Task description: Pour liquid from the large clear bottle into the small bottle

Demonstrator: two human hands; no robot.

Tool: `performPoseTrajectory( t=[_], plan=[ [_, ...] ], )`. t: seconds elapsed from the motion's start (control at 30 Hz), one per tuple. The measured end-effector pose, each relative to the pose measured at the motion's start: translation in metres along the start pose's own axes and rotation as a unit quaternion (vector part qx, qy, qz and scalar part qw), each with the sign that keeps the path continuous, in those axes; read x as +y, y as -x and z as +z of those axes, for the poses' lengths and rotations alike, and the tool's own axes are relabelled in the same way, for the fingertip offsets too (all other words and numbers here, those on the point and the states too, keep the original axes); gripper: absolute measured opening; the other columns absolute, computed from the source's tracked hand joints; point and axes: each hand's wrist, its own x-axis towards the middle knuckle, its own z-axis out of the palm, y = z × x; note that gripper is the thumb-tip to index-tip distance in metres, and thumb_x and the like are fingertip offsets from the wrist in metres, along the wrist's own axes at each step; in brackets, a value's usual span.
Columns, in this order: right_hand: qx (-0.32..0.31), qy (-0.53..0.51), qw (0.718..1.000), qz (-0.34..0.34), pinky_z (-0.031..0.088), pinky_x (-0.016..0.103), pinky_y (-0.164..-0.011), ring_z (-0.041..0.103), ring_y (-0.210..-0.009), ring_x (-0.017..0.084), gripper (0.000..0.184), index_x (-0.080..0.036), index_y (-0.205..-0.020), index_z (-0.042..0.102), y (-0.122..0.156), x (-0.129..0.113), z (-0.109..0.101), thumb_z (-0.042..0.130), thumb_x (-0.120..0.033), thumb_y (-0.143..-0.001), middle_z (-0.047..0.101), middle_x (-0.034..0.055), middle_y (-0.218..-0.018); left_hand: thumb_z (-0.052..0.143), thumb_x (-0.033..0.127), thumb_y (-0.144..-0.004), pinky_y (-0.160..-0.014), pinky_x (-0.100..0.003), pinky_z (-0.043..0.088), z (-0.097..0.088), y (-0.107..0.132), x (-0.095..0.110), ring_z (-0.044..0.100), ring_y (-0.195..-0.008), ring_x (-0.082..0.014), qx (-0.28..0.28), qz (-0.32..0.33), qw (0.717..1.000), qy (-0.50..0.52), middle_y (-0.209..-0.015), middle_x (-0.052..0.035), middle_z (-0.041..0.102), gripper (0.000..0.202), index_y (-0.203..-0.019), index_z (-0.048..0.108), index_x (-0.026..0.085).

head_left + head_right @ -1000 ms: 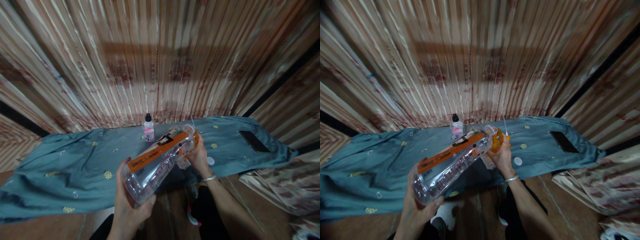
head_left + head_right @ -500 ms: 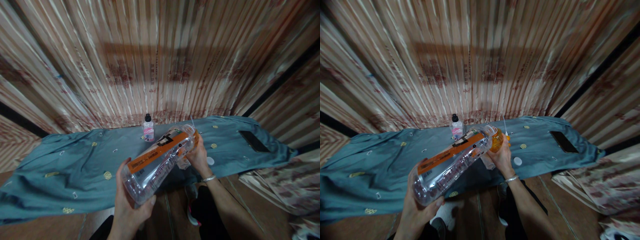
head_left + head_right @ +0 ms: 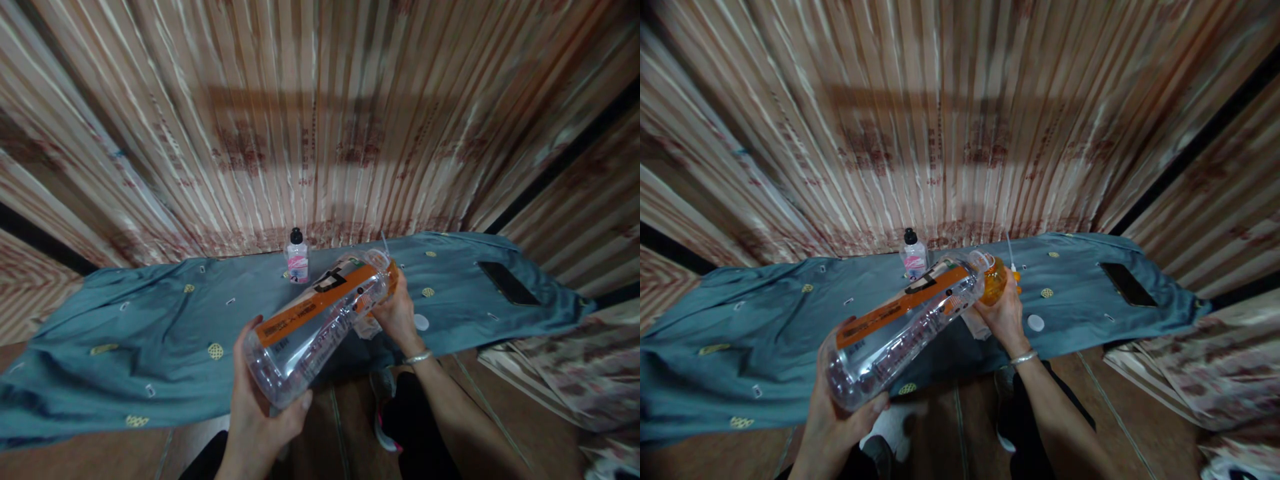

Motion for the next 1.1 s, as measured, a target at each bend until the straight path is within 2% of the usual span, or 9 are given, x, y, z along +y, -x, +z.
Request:
performPoseTrajectory(
  t=[0.2,0.5,0.83,1.1],
  plan=[
    [-0.004,0.005,1.000,0.003,0.065,0.062,-0.119,0.075,-0.145,0.046,0.119,-0.015,-0.169,0.045,0.001,0.001,0.001,0.095,-0.064,-0.072,0.076,0.0261,-0.154,0.106,0.057,-0.070,-0.105,-0.046,0.070,-0.001,0.001,-0.003,0.084,-0.121,-0.0372,0.002,-0.008,1.000,0.001,-0.137,-0.0148,0.079,0.108,-0.160,0.056,0.021],
    [0.000,-0.006,1.000,0.004,0.068,0.060,-0.113,0.079,-0.138,0.046,0.117,-0.016,-0.167,0.048,0.000,-0.003,-0.001,0.095,-0.064,-0.071,0.078,0.0254,-0.151,0.106,0.059,-0.067,-0.106,-0.048,0.071,0.001,0.000,-0.003,0.084,-0.121,-0.0379,0.003,-0.024,1.000,0.014,-0.134,-0.0140,0.079,0.111,-0.159,0.055,0.022],
    [-0.007,-0.008,1.000,0.017,0.067,0.060,-0.115,0.078,-0.140,0.045,0.114,-0.016,-0.167,0.047,0.001,-0.007,-0.002,0.092,-0.062,-0.072,0.078,0.0250,-0.151,0.109,0.053,-0.063,-0.107,-0.048,0.071,0.002,0.000,-0.002,0.085,-0.123,-0.0391,0.004,-0.036,0.998,0.042,-0.134,-0.0143,0.081,0.115,-0.159,0.054,0.022],
    [-0.005,-0.003,1.000,0.012,0.070,0.059,-0.109,0.080,-0.134,0.045,0.116,-0.016,-0.166,0.049,0.001,-0.009,-0.002,0.093,-0.068,-0.071,0.078,0.0253,-0.151,0.108,0.058,-0.065,-0.108,-0.049,0.070,0.001,0.000,-0.003,0.084,-0.124,-0.0392,0.002,-0.025,0.999,0.020,-0.135,-0.0145,0.079,0.111,-0.157,0.057,0.023]
  ],
)
